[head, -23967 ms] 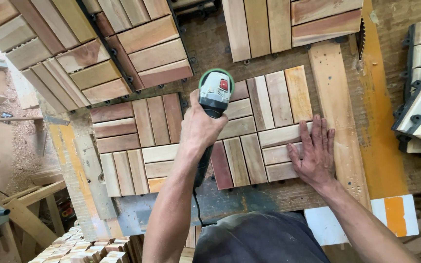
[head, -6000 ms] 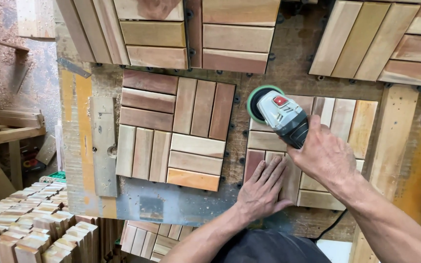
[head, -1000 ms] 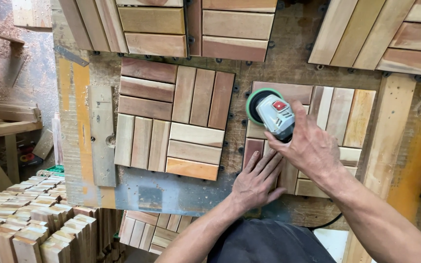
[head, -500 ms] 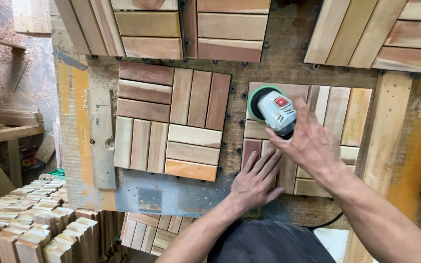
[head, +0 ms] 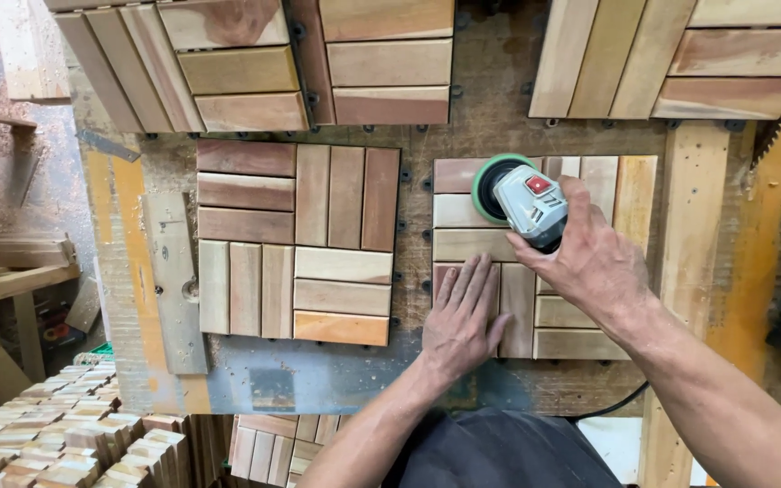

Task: The person uses an orbital sander to smooth the surface of a wooden parquet tile. They move the sander across the wood pieces while holding the tile steady with their other hand.

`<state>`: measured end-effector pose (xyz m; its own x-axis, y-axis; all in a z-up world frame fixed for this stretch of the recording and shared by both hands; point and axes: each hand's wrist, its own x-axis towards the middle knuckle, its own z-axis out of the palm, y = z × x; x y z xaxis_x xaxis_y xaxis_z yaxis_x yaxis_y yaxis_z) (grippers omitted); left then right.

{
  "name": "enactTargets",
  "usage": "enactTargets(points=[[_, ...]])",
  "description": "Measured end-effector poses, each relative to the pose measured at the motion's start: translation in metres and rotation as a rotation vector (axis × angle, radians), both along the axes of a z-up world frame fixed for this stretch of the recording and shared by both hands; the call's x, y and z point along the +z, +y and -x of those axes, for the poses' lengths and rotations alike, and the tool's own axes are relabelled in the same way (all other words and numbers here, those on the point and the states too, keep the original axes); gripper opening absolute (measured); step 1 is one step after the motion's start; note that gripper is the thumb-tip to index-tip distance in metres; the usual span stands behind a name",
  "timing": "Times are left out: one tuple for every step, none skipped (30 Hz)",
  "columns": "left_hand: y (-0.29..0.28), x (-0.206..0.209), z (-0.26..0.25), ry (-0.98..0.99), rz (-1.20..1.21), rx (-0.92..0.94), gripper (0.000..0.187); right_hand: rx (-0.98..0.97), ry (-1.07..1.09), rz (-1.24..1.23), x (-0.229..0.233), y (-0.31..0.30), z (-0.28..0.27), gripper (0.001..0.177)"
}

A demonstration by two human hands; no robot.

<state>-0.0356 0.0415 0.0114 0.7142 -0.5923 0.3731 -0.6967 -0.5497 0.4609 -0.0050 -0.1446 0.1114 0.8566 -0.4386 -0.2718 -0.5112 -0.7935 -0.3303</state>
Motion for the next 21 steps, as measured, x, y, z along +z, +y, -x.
enactTargets(points=[[-0.002, -0.002, -0.004, -0.002, 0.003, -0.008, 0.057, -0.008, -0.002, 0.003, -0.006, -0.004, 0.003, 0.083], [-0.003, -0.004, -0.008, -0.020, -0.011, 0.000, 0.057, -0.020, 0.019, 0.003, -0.011, -0.009, 0.007, 0.085], [-0.006, -0.006, -0.012, -0.037, -0.024, 0.004, 0.057, -0.036, 0.040, 0.004, -0.017, -0.013, 0.010, 0.086], [-0.008, -0.010, -0.016, -0.038, -0.020, -0.007, 0.057, -0.047, 0.039, 0.007, -0.014, -0.016, 0.010, 0.086], [-0.011, -0.014, -0.020, -0.026, -0.060, 0.013, 0.060, -0.068, 0.048, -0.016, -0.011, -0.018, 0.010, 0.085], [-0.013, -0.018, -0.024, -0.015, -0.101, 0.033, 0.063, -0.089, 0.057, -0.039, -0.009, -0.020, 0.010, 0.083], [-0.015, -0.020, -0.031, -0.016, -0.099, 0.026, 0.063, -0.097, 0.056, -0.037, -0.006, -0.023, 0.010, 0.083], [-0.018, -0.021, -0.038, -0.033, -0.123, 0.043, 0.063, -0.103, 0.058, -0.021, -0.003, -0.026, 0.011, 0.084], [-0.020, -0.023, -0.045, -0.051, -0.148, 0.063, 0.064, -0.108, 0.060, -0.006, -0.001, -0.028, 0.011, 0.084], [-0.023, -0.025, -0.051, -0.052, -0.148, 0.057, 0.064, -0.113, 0.059, -0.006, 0.000, -0.031, 0.012, 0.084], [-0.025, -0.028, -0.058, -0.060, -0.155, 0.064, 0.064, -0.139, 0.035, -0.021, 0.001, -0.035, 0.014, 0.083], [-0.028, -0.031, -0.065, -0.067, -0.162, 0.070, 0.065, -0.166, 0.011, -0.036, 0.002, -0.039, 0.015, 0.081], [-0.033, -0.034, -0.072, -0.067, -0.162, 0.065, 0.065, -0.172, 0.012, -0.036, 0.005, -0.042, 0.016, 0.081], [-0.037, -0.037, -0.078, -0.081, -0.171, 0.075, 0.066, -0.184, 0.000, -0.047, 0.008, -0.046, 0.017, 0.079], [-0.043, -0.040, -0.085, -0.096, -0.179, 0.083, 0.066, -0.199, -0.013, -0.056, 0.011, -0.050, 0.019, 0.077], [-0.046, -0.042, -0.090, -0.097, -0.176, 0.075, 0.066, -0.207, -0.013, -0.054, 0.007, -0.053, 0.022, 0.077], [-0.050, -0.044, -0.095, -0.076, -0.187, 0.065, 0.069, -0.228, -0.011, -0.053, 0.003, -0.057, 0.025, 0.078], [-0.054, -0.046, -0.100, -0.055, -0.199, 0.055, 0.072, -0.250, -0.008, -0.052, 0.000, -0.061, 0.027, 0.079], [-0.057, -0.047, -0.104, -0.056, -0.196, 0.049, 0.072, -0.256, -0.009, -0.050, 0.000, -0.064, 0.029, 0.079], [-0.060, -0.048, -0.107, -0.043, -0.208, 0.044, 0.075, -0.268, 0.021, -0.038, -0.001, -0.067, 0.031, 0.080], [-0.062, -0.048, -0.109, -0.027, -0.223, 0.038, 0.077, -0.279, 0.056, -0.028, 0.000, -0.069, 0.034, 0.081]])
